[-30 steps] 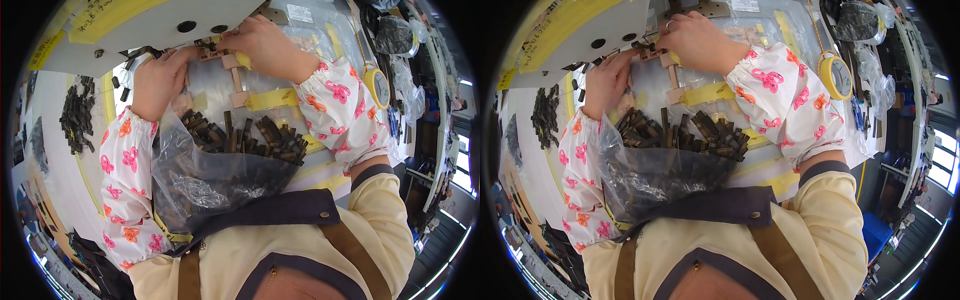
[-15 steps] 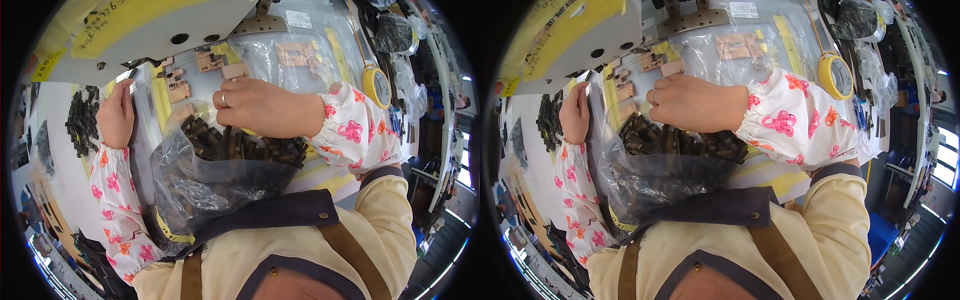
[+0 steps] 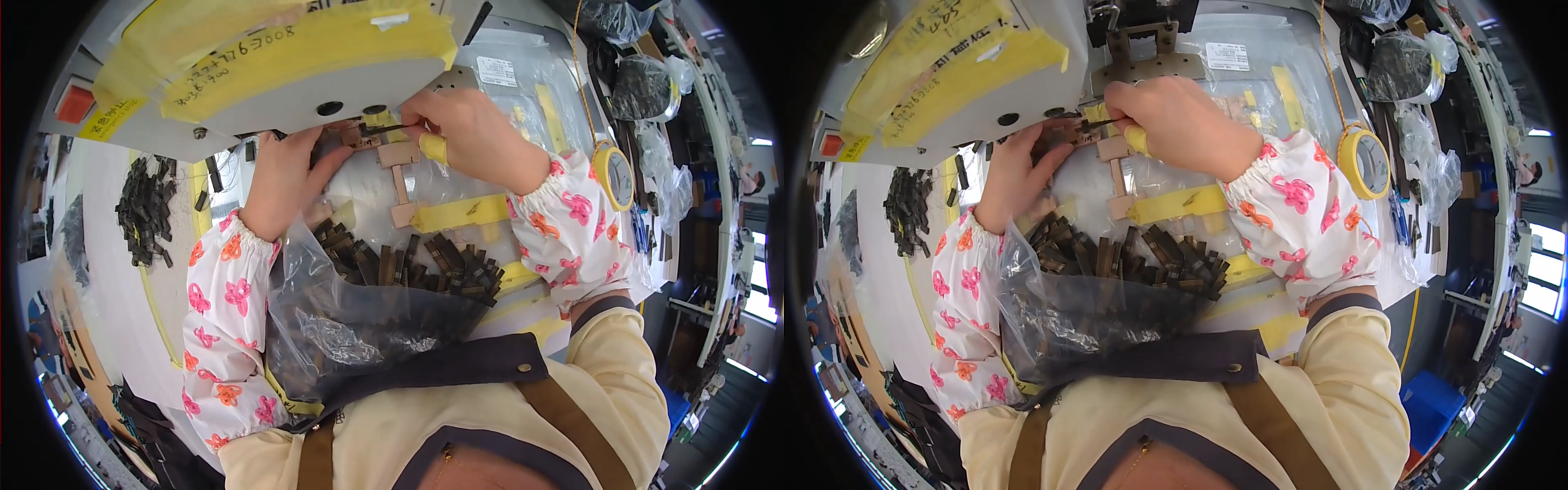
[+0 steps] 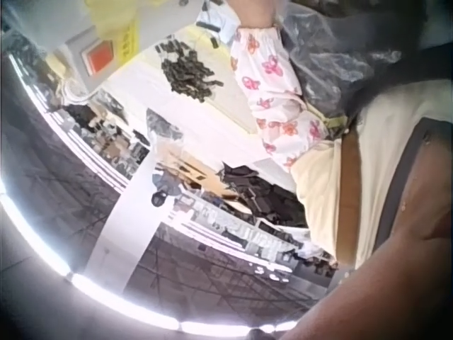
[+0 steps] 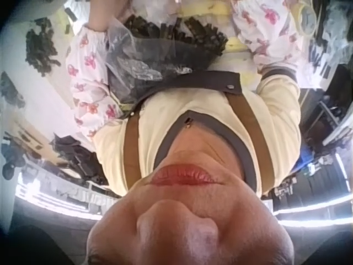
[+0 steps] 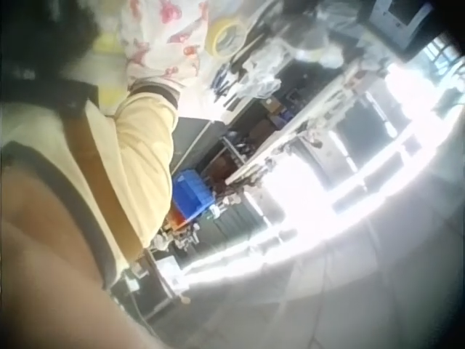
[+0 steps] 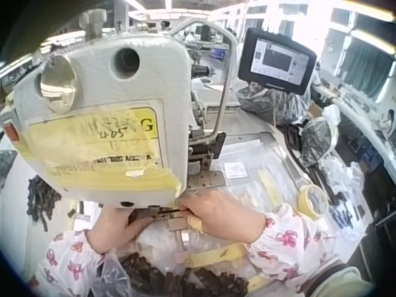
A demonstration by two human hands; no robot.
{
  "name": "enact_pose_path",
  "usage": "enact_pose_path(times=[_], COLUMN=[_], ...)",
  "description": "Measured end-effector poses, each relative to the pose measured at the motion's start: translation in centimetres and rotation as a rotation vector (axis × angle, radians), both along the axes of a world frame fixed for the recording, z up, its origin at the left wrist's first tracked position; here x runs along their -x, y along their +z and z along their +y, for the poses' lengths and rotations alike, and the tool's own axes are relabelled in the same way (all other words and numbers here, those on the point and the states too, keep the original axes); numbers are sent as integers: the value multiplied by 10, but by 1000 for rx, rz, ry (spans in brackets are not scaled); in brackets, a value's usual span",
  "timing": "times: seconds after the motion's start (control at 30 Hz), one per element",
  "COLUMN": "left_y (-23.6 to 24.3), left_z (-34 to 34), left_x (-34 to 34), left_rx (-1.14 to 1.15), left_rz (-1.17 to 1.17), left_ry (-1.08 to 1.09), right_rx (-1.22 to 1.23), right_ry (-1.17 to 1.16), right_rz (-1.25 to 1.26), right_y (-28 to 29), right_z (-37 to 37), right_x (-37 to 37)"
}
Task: Feeding small leather components into an industrial stamping or sewing machine fixture.
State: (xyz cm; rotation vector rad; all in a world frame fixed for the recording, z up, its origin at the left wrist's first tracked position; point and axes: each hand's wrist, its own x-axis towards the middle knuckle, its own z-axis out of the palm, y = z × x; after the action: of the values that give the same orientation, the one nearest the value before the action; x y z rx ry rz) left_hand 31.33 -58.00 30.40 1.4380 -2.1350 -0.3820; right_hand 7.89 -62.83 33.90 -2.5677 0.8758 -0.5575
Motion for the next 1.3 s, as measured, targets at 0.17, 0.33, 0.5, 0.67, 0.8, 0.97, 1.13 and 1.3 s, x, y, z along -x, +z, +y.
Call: enact_pose_path(times=[0.17,0.33,0.5,0.67,0.8,0.97,1.13,1.3], left_y=[-10,-4,-15,-16,0,1,7,-1], left_z=[-8,-4,-6,-4,5,0,-1,2], left_x=[-10,-4,-7,-11,0,5,11,8], left_rx=[120,278,195,242,1,172,132,340], left_rz=[-11,-105,106,106,92,-210,-310,-172], left_ry=[-37,-44,88,66,-21,-125,-71,-79], right_rx=[132,60,28,107,94,118,12,50], right_ry=[61,106,94,103,78,80,-41,9], right_rz=[-171,-172,-178,-172,-165,-160,-180,-193], right_y=[-26,-27,-31,-30,-29,-28,-23,-34], right_z=[-9,-11,-14,-12,-11,-11,-1,-2], right_x=[0,1,-1,-6,-5,-11,-25,-21])
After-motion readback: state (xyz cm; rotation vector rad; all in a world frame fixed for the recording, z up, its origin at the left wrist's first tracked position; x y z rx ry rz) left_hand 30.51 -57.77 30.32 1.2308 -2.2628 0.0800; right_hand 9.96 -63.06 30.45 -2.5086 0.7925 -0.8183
